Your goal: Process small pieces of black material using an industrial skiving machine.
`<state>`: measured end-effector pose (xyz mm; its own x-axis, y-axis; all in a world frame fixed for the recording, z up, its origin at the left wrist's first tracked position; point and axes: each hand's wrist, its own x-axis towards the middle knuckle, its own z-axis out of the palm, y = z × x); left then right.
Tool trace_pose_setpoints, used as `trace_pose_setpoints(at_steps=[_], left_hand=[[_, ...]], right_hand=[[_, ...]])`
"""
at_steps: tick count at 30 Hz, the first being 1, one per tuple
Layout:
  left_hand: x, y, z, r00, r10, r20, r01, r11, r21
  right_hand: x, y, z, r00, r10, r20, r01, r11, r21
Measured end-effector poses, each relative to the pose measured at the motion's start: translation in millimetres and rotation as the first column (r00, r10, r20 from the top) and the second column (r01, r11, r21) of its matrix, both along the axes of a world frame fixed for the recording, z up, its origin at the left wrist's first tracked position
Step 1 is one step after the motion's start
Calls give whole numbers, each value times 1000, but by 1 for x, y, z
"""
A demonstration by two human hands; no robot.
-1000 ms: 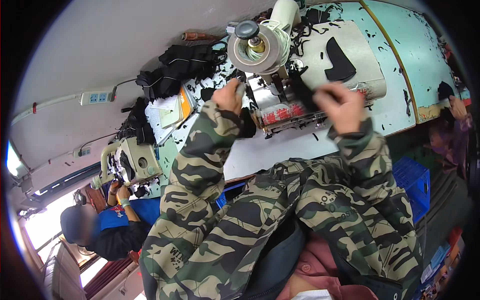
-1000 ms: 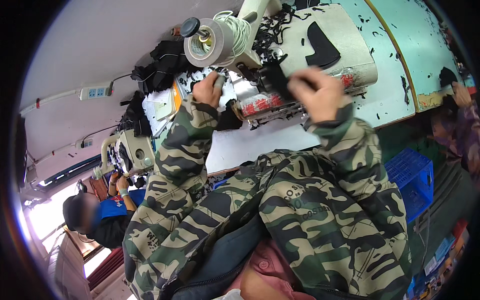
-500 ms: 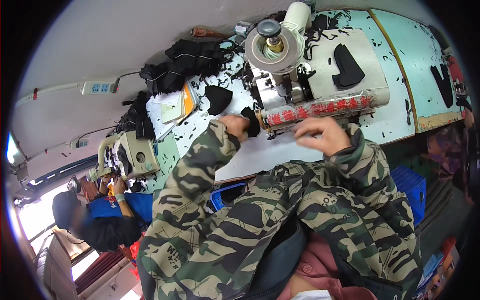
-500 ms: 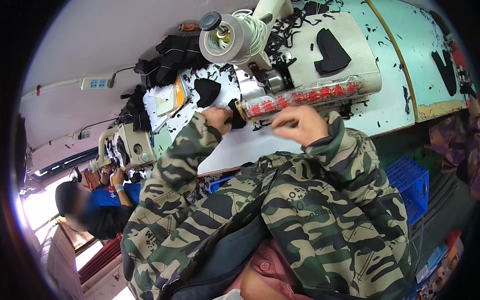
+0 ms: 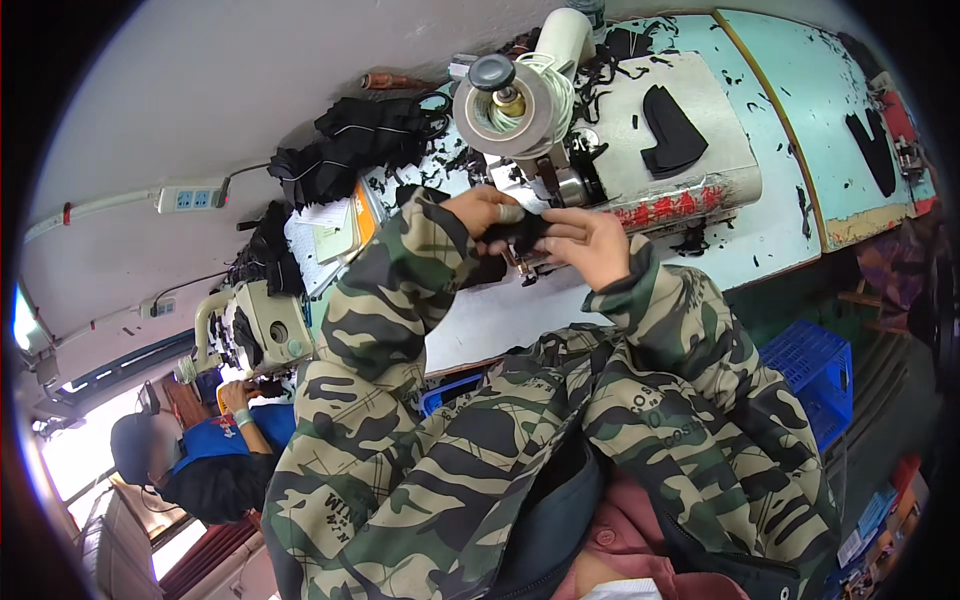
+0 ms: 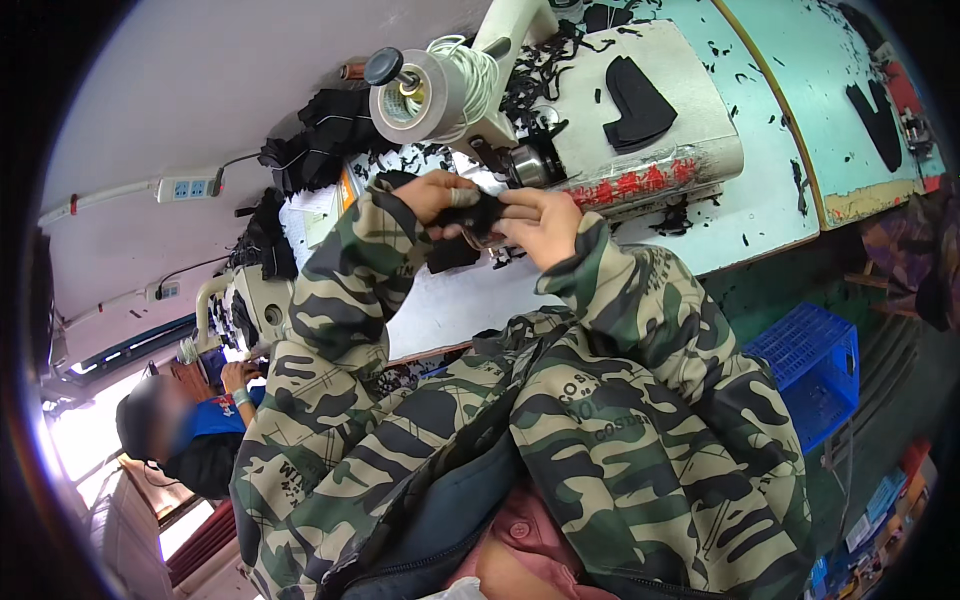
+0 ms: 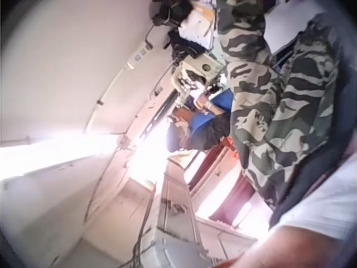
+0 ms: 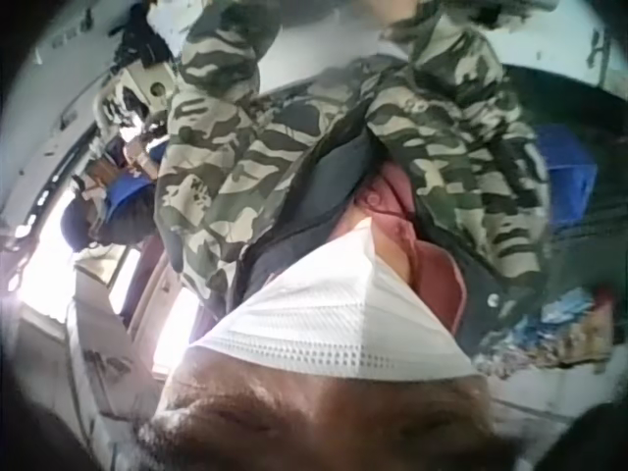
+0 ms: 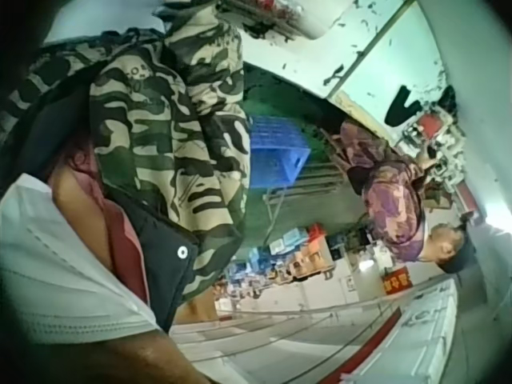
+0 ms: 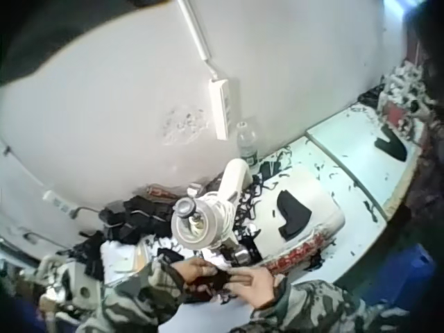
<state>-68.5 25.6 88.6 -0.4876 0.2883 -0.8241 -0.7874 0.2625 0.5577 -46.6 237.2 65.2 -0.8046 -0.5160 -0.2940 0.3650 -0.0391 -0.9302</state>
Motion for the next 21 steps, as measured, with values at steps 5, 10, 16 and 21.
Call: trace_pose_setpoints(at_steps=[5, 10, 16, 21], left_hand=[[-17, 26, 12, 998, 36, -47, -39, 997, -66], [9, 50, 2, 965, 211, -155, -222, 973, -62], [9, 37, 24, 991, -9, -135, -10, 990, -138], [15, 66, -10, 688, -411, -599, -75, 780, -622]], right_hand=[[-14, 16, 3, 978, -63, -198, 98, 979, 176], [-43, 35, 21, 868, 132, -479, 164, 833, 528], [-45, 19, 10, 651, 285, -704, 335, 724, 603], [-53, 24, 8, 703, 330, -630, 285, 681, 675]])
